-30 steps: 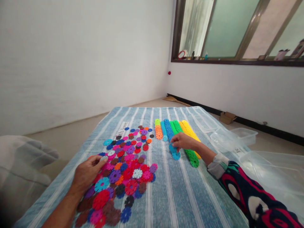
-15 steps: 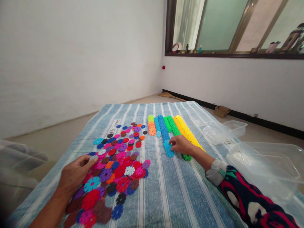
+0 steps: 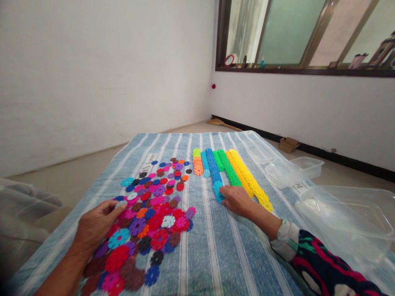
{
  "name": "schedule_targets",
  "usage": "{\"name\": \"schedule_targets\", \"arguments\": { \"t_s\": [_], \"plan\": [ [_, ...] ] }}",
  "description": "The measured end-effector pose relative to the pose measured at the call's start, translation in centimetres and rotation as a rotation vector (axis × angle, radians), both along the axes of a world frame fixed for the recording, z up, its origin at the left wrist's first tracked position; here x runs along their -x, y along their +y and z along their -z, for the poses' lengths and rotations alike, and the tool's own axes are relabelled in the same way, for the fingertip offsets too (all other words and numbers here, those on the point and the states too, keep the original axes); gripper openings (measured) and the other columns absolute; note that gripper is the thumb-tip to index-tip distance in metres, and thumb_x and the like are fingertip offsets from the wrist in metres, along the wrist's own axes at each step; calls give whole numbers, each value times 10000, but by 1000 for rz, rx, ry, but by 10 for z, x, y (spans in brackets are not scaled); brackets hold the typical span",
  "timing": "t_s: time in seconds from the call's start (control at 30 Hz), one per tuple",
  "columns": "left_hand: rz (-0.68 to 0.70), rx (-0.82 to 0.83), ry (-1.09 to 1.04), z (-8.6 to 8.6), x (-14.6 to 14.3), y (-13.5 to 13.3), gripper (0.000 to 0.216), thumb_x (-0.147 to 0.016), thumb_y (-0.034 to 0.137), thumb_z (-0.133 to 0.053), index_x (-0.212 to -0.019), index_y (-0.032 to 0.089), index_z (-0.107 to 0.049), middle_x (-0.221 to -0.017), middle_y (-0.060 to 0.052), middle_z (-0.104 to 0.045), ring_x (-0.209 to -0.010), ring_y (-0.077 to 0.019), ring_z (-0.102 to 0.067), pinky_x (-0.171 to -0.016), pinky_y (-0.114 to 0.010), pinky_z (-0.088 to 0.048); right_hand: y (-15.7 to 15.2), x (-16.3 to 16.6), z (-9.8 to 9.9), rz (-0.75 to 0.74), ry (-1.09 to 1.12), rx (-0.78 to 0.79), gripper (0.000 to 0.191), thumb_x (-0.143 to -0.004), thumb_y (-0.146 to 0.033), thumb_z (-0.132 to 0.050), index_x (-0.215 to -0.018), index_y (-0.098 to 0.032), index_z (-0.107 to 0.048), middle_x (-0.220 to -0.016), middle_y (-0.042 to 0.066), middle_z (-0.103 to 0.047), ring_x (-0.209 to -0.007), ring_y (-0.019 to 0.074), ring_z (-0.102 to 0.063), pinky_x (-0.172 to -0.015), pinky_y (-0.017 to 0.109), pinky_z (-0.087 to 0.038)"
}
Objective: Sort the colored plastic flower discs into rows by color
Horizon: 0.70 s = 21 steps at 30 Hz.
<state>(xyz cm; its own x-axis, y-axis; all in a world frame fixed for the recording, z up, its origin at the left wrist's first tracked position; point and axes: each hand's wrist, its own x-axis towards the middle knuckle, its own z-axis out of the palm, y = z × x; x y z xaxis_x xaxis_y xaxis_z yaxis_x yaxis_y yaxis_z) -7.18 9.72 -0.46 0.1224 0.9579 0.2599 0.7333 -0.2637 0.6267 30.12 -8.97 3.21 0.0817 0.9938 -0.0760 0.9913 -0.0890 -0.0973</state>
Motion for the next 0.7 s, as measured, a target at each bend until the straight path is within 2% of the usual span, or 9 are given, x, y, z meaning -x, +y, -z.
{"name": "schedule_targets", "arguments": {
  "t_s": [0.17,0.3,0.43,0.57,0.7],
  "plan": [
    [-4,-3,4,0,0,0,326,-669,542,-548,-668,226,-629,-568,23,-620,-584,-182,-583,-585,-265,-404,6,0,-1,18,-3,16,219,-855,-221,-615,-1070,-184,-635,-995,62,-703,-933,212,-655,-703,250,-378],
    [1,-22,-22,1,1,-3,345,-677,550,-545,-657,214,-620,-559,28,-596,-558,-165,-560,-579,-259,-400,6,4,0,14,13,7,237,-850,-214,-612,-1085,-191,-634,-953,56,-710,-893,203,-660,-696,250,-381],
    [35,-7,-74,3,0,-8,348,-697,537,-518,-620,205,-591,-532,40,-558,-532,-142,-528,-566,-243,-395,19,27,-3,-102,48,-45,182,-868,-219,-606,-1041,-190,-651,-930,57,-714,-850,187,-664,-691,245,-385],
    [26,-11,-92,5,0,-10,344,-699,531,-528,-624,201,-589,-525,48,-533,-523,-130,-507,-565,-235,-388,56,73,-15,-287,80,-98,132,-900,-232,-575,-989,-196,-665,-986,64,-716,-880,187,-667,-691,244,-397],
    [20,25,-119,6,1,-13,344,-704,529,-526,-644,198,-598,-536,43,-546,-529,-134,-516,-561,-236,-386,115,129,-25,-394,58,-136,170,-930,-288,-535,-950,-193,-674,-989,78,-708,-914,213,-663,-699,262,-433]
  ]
}}
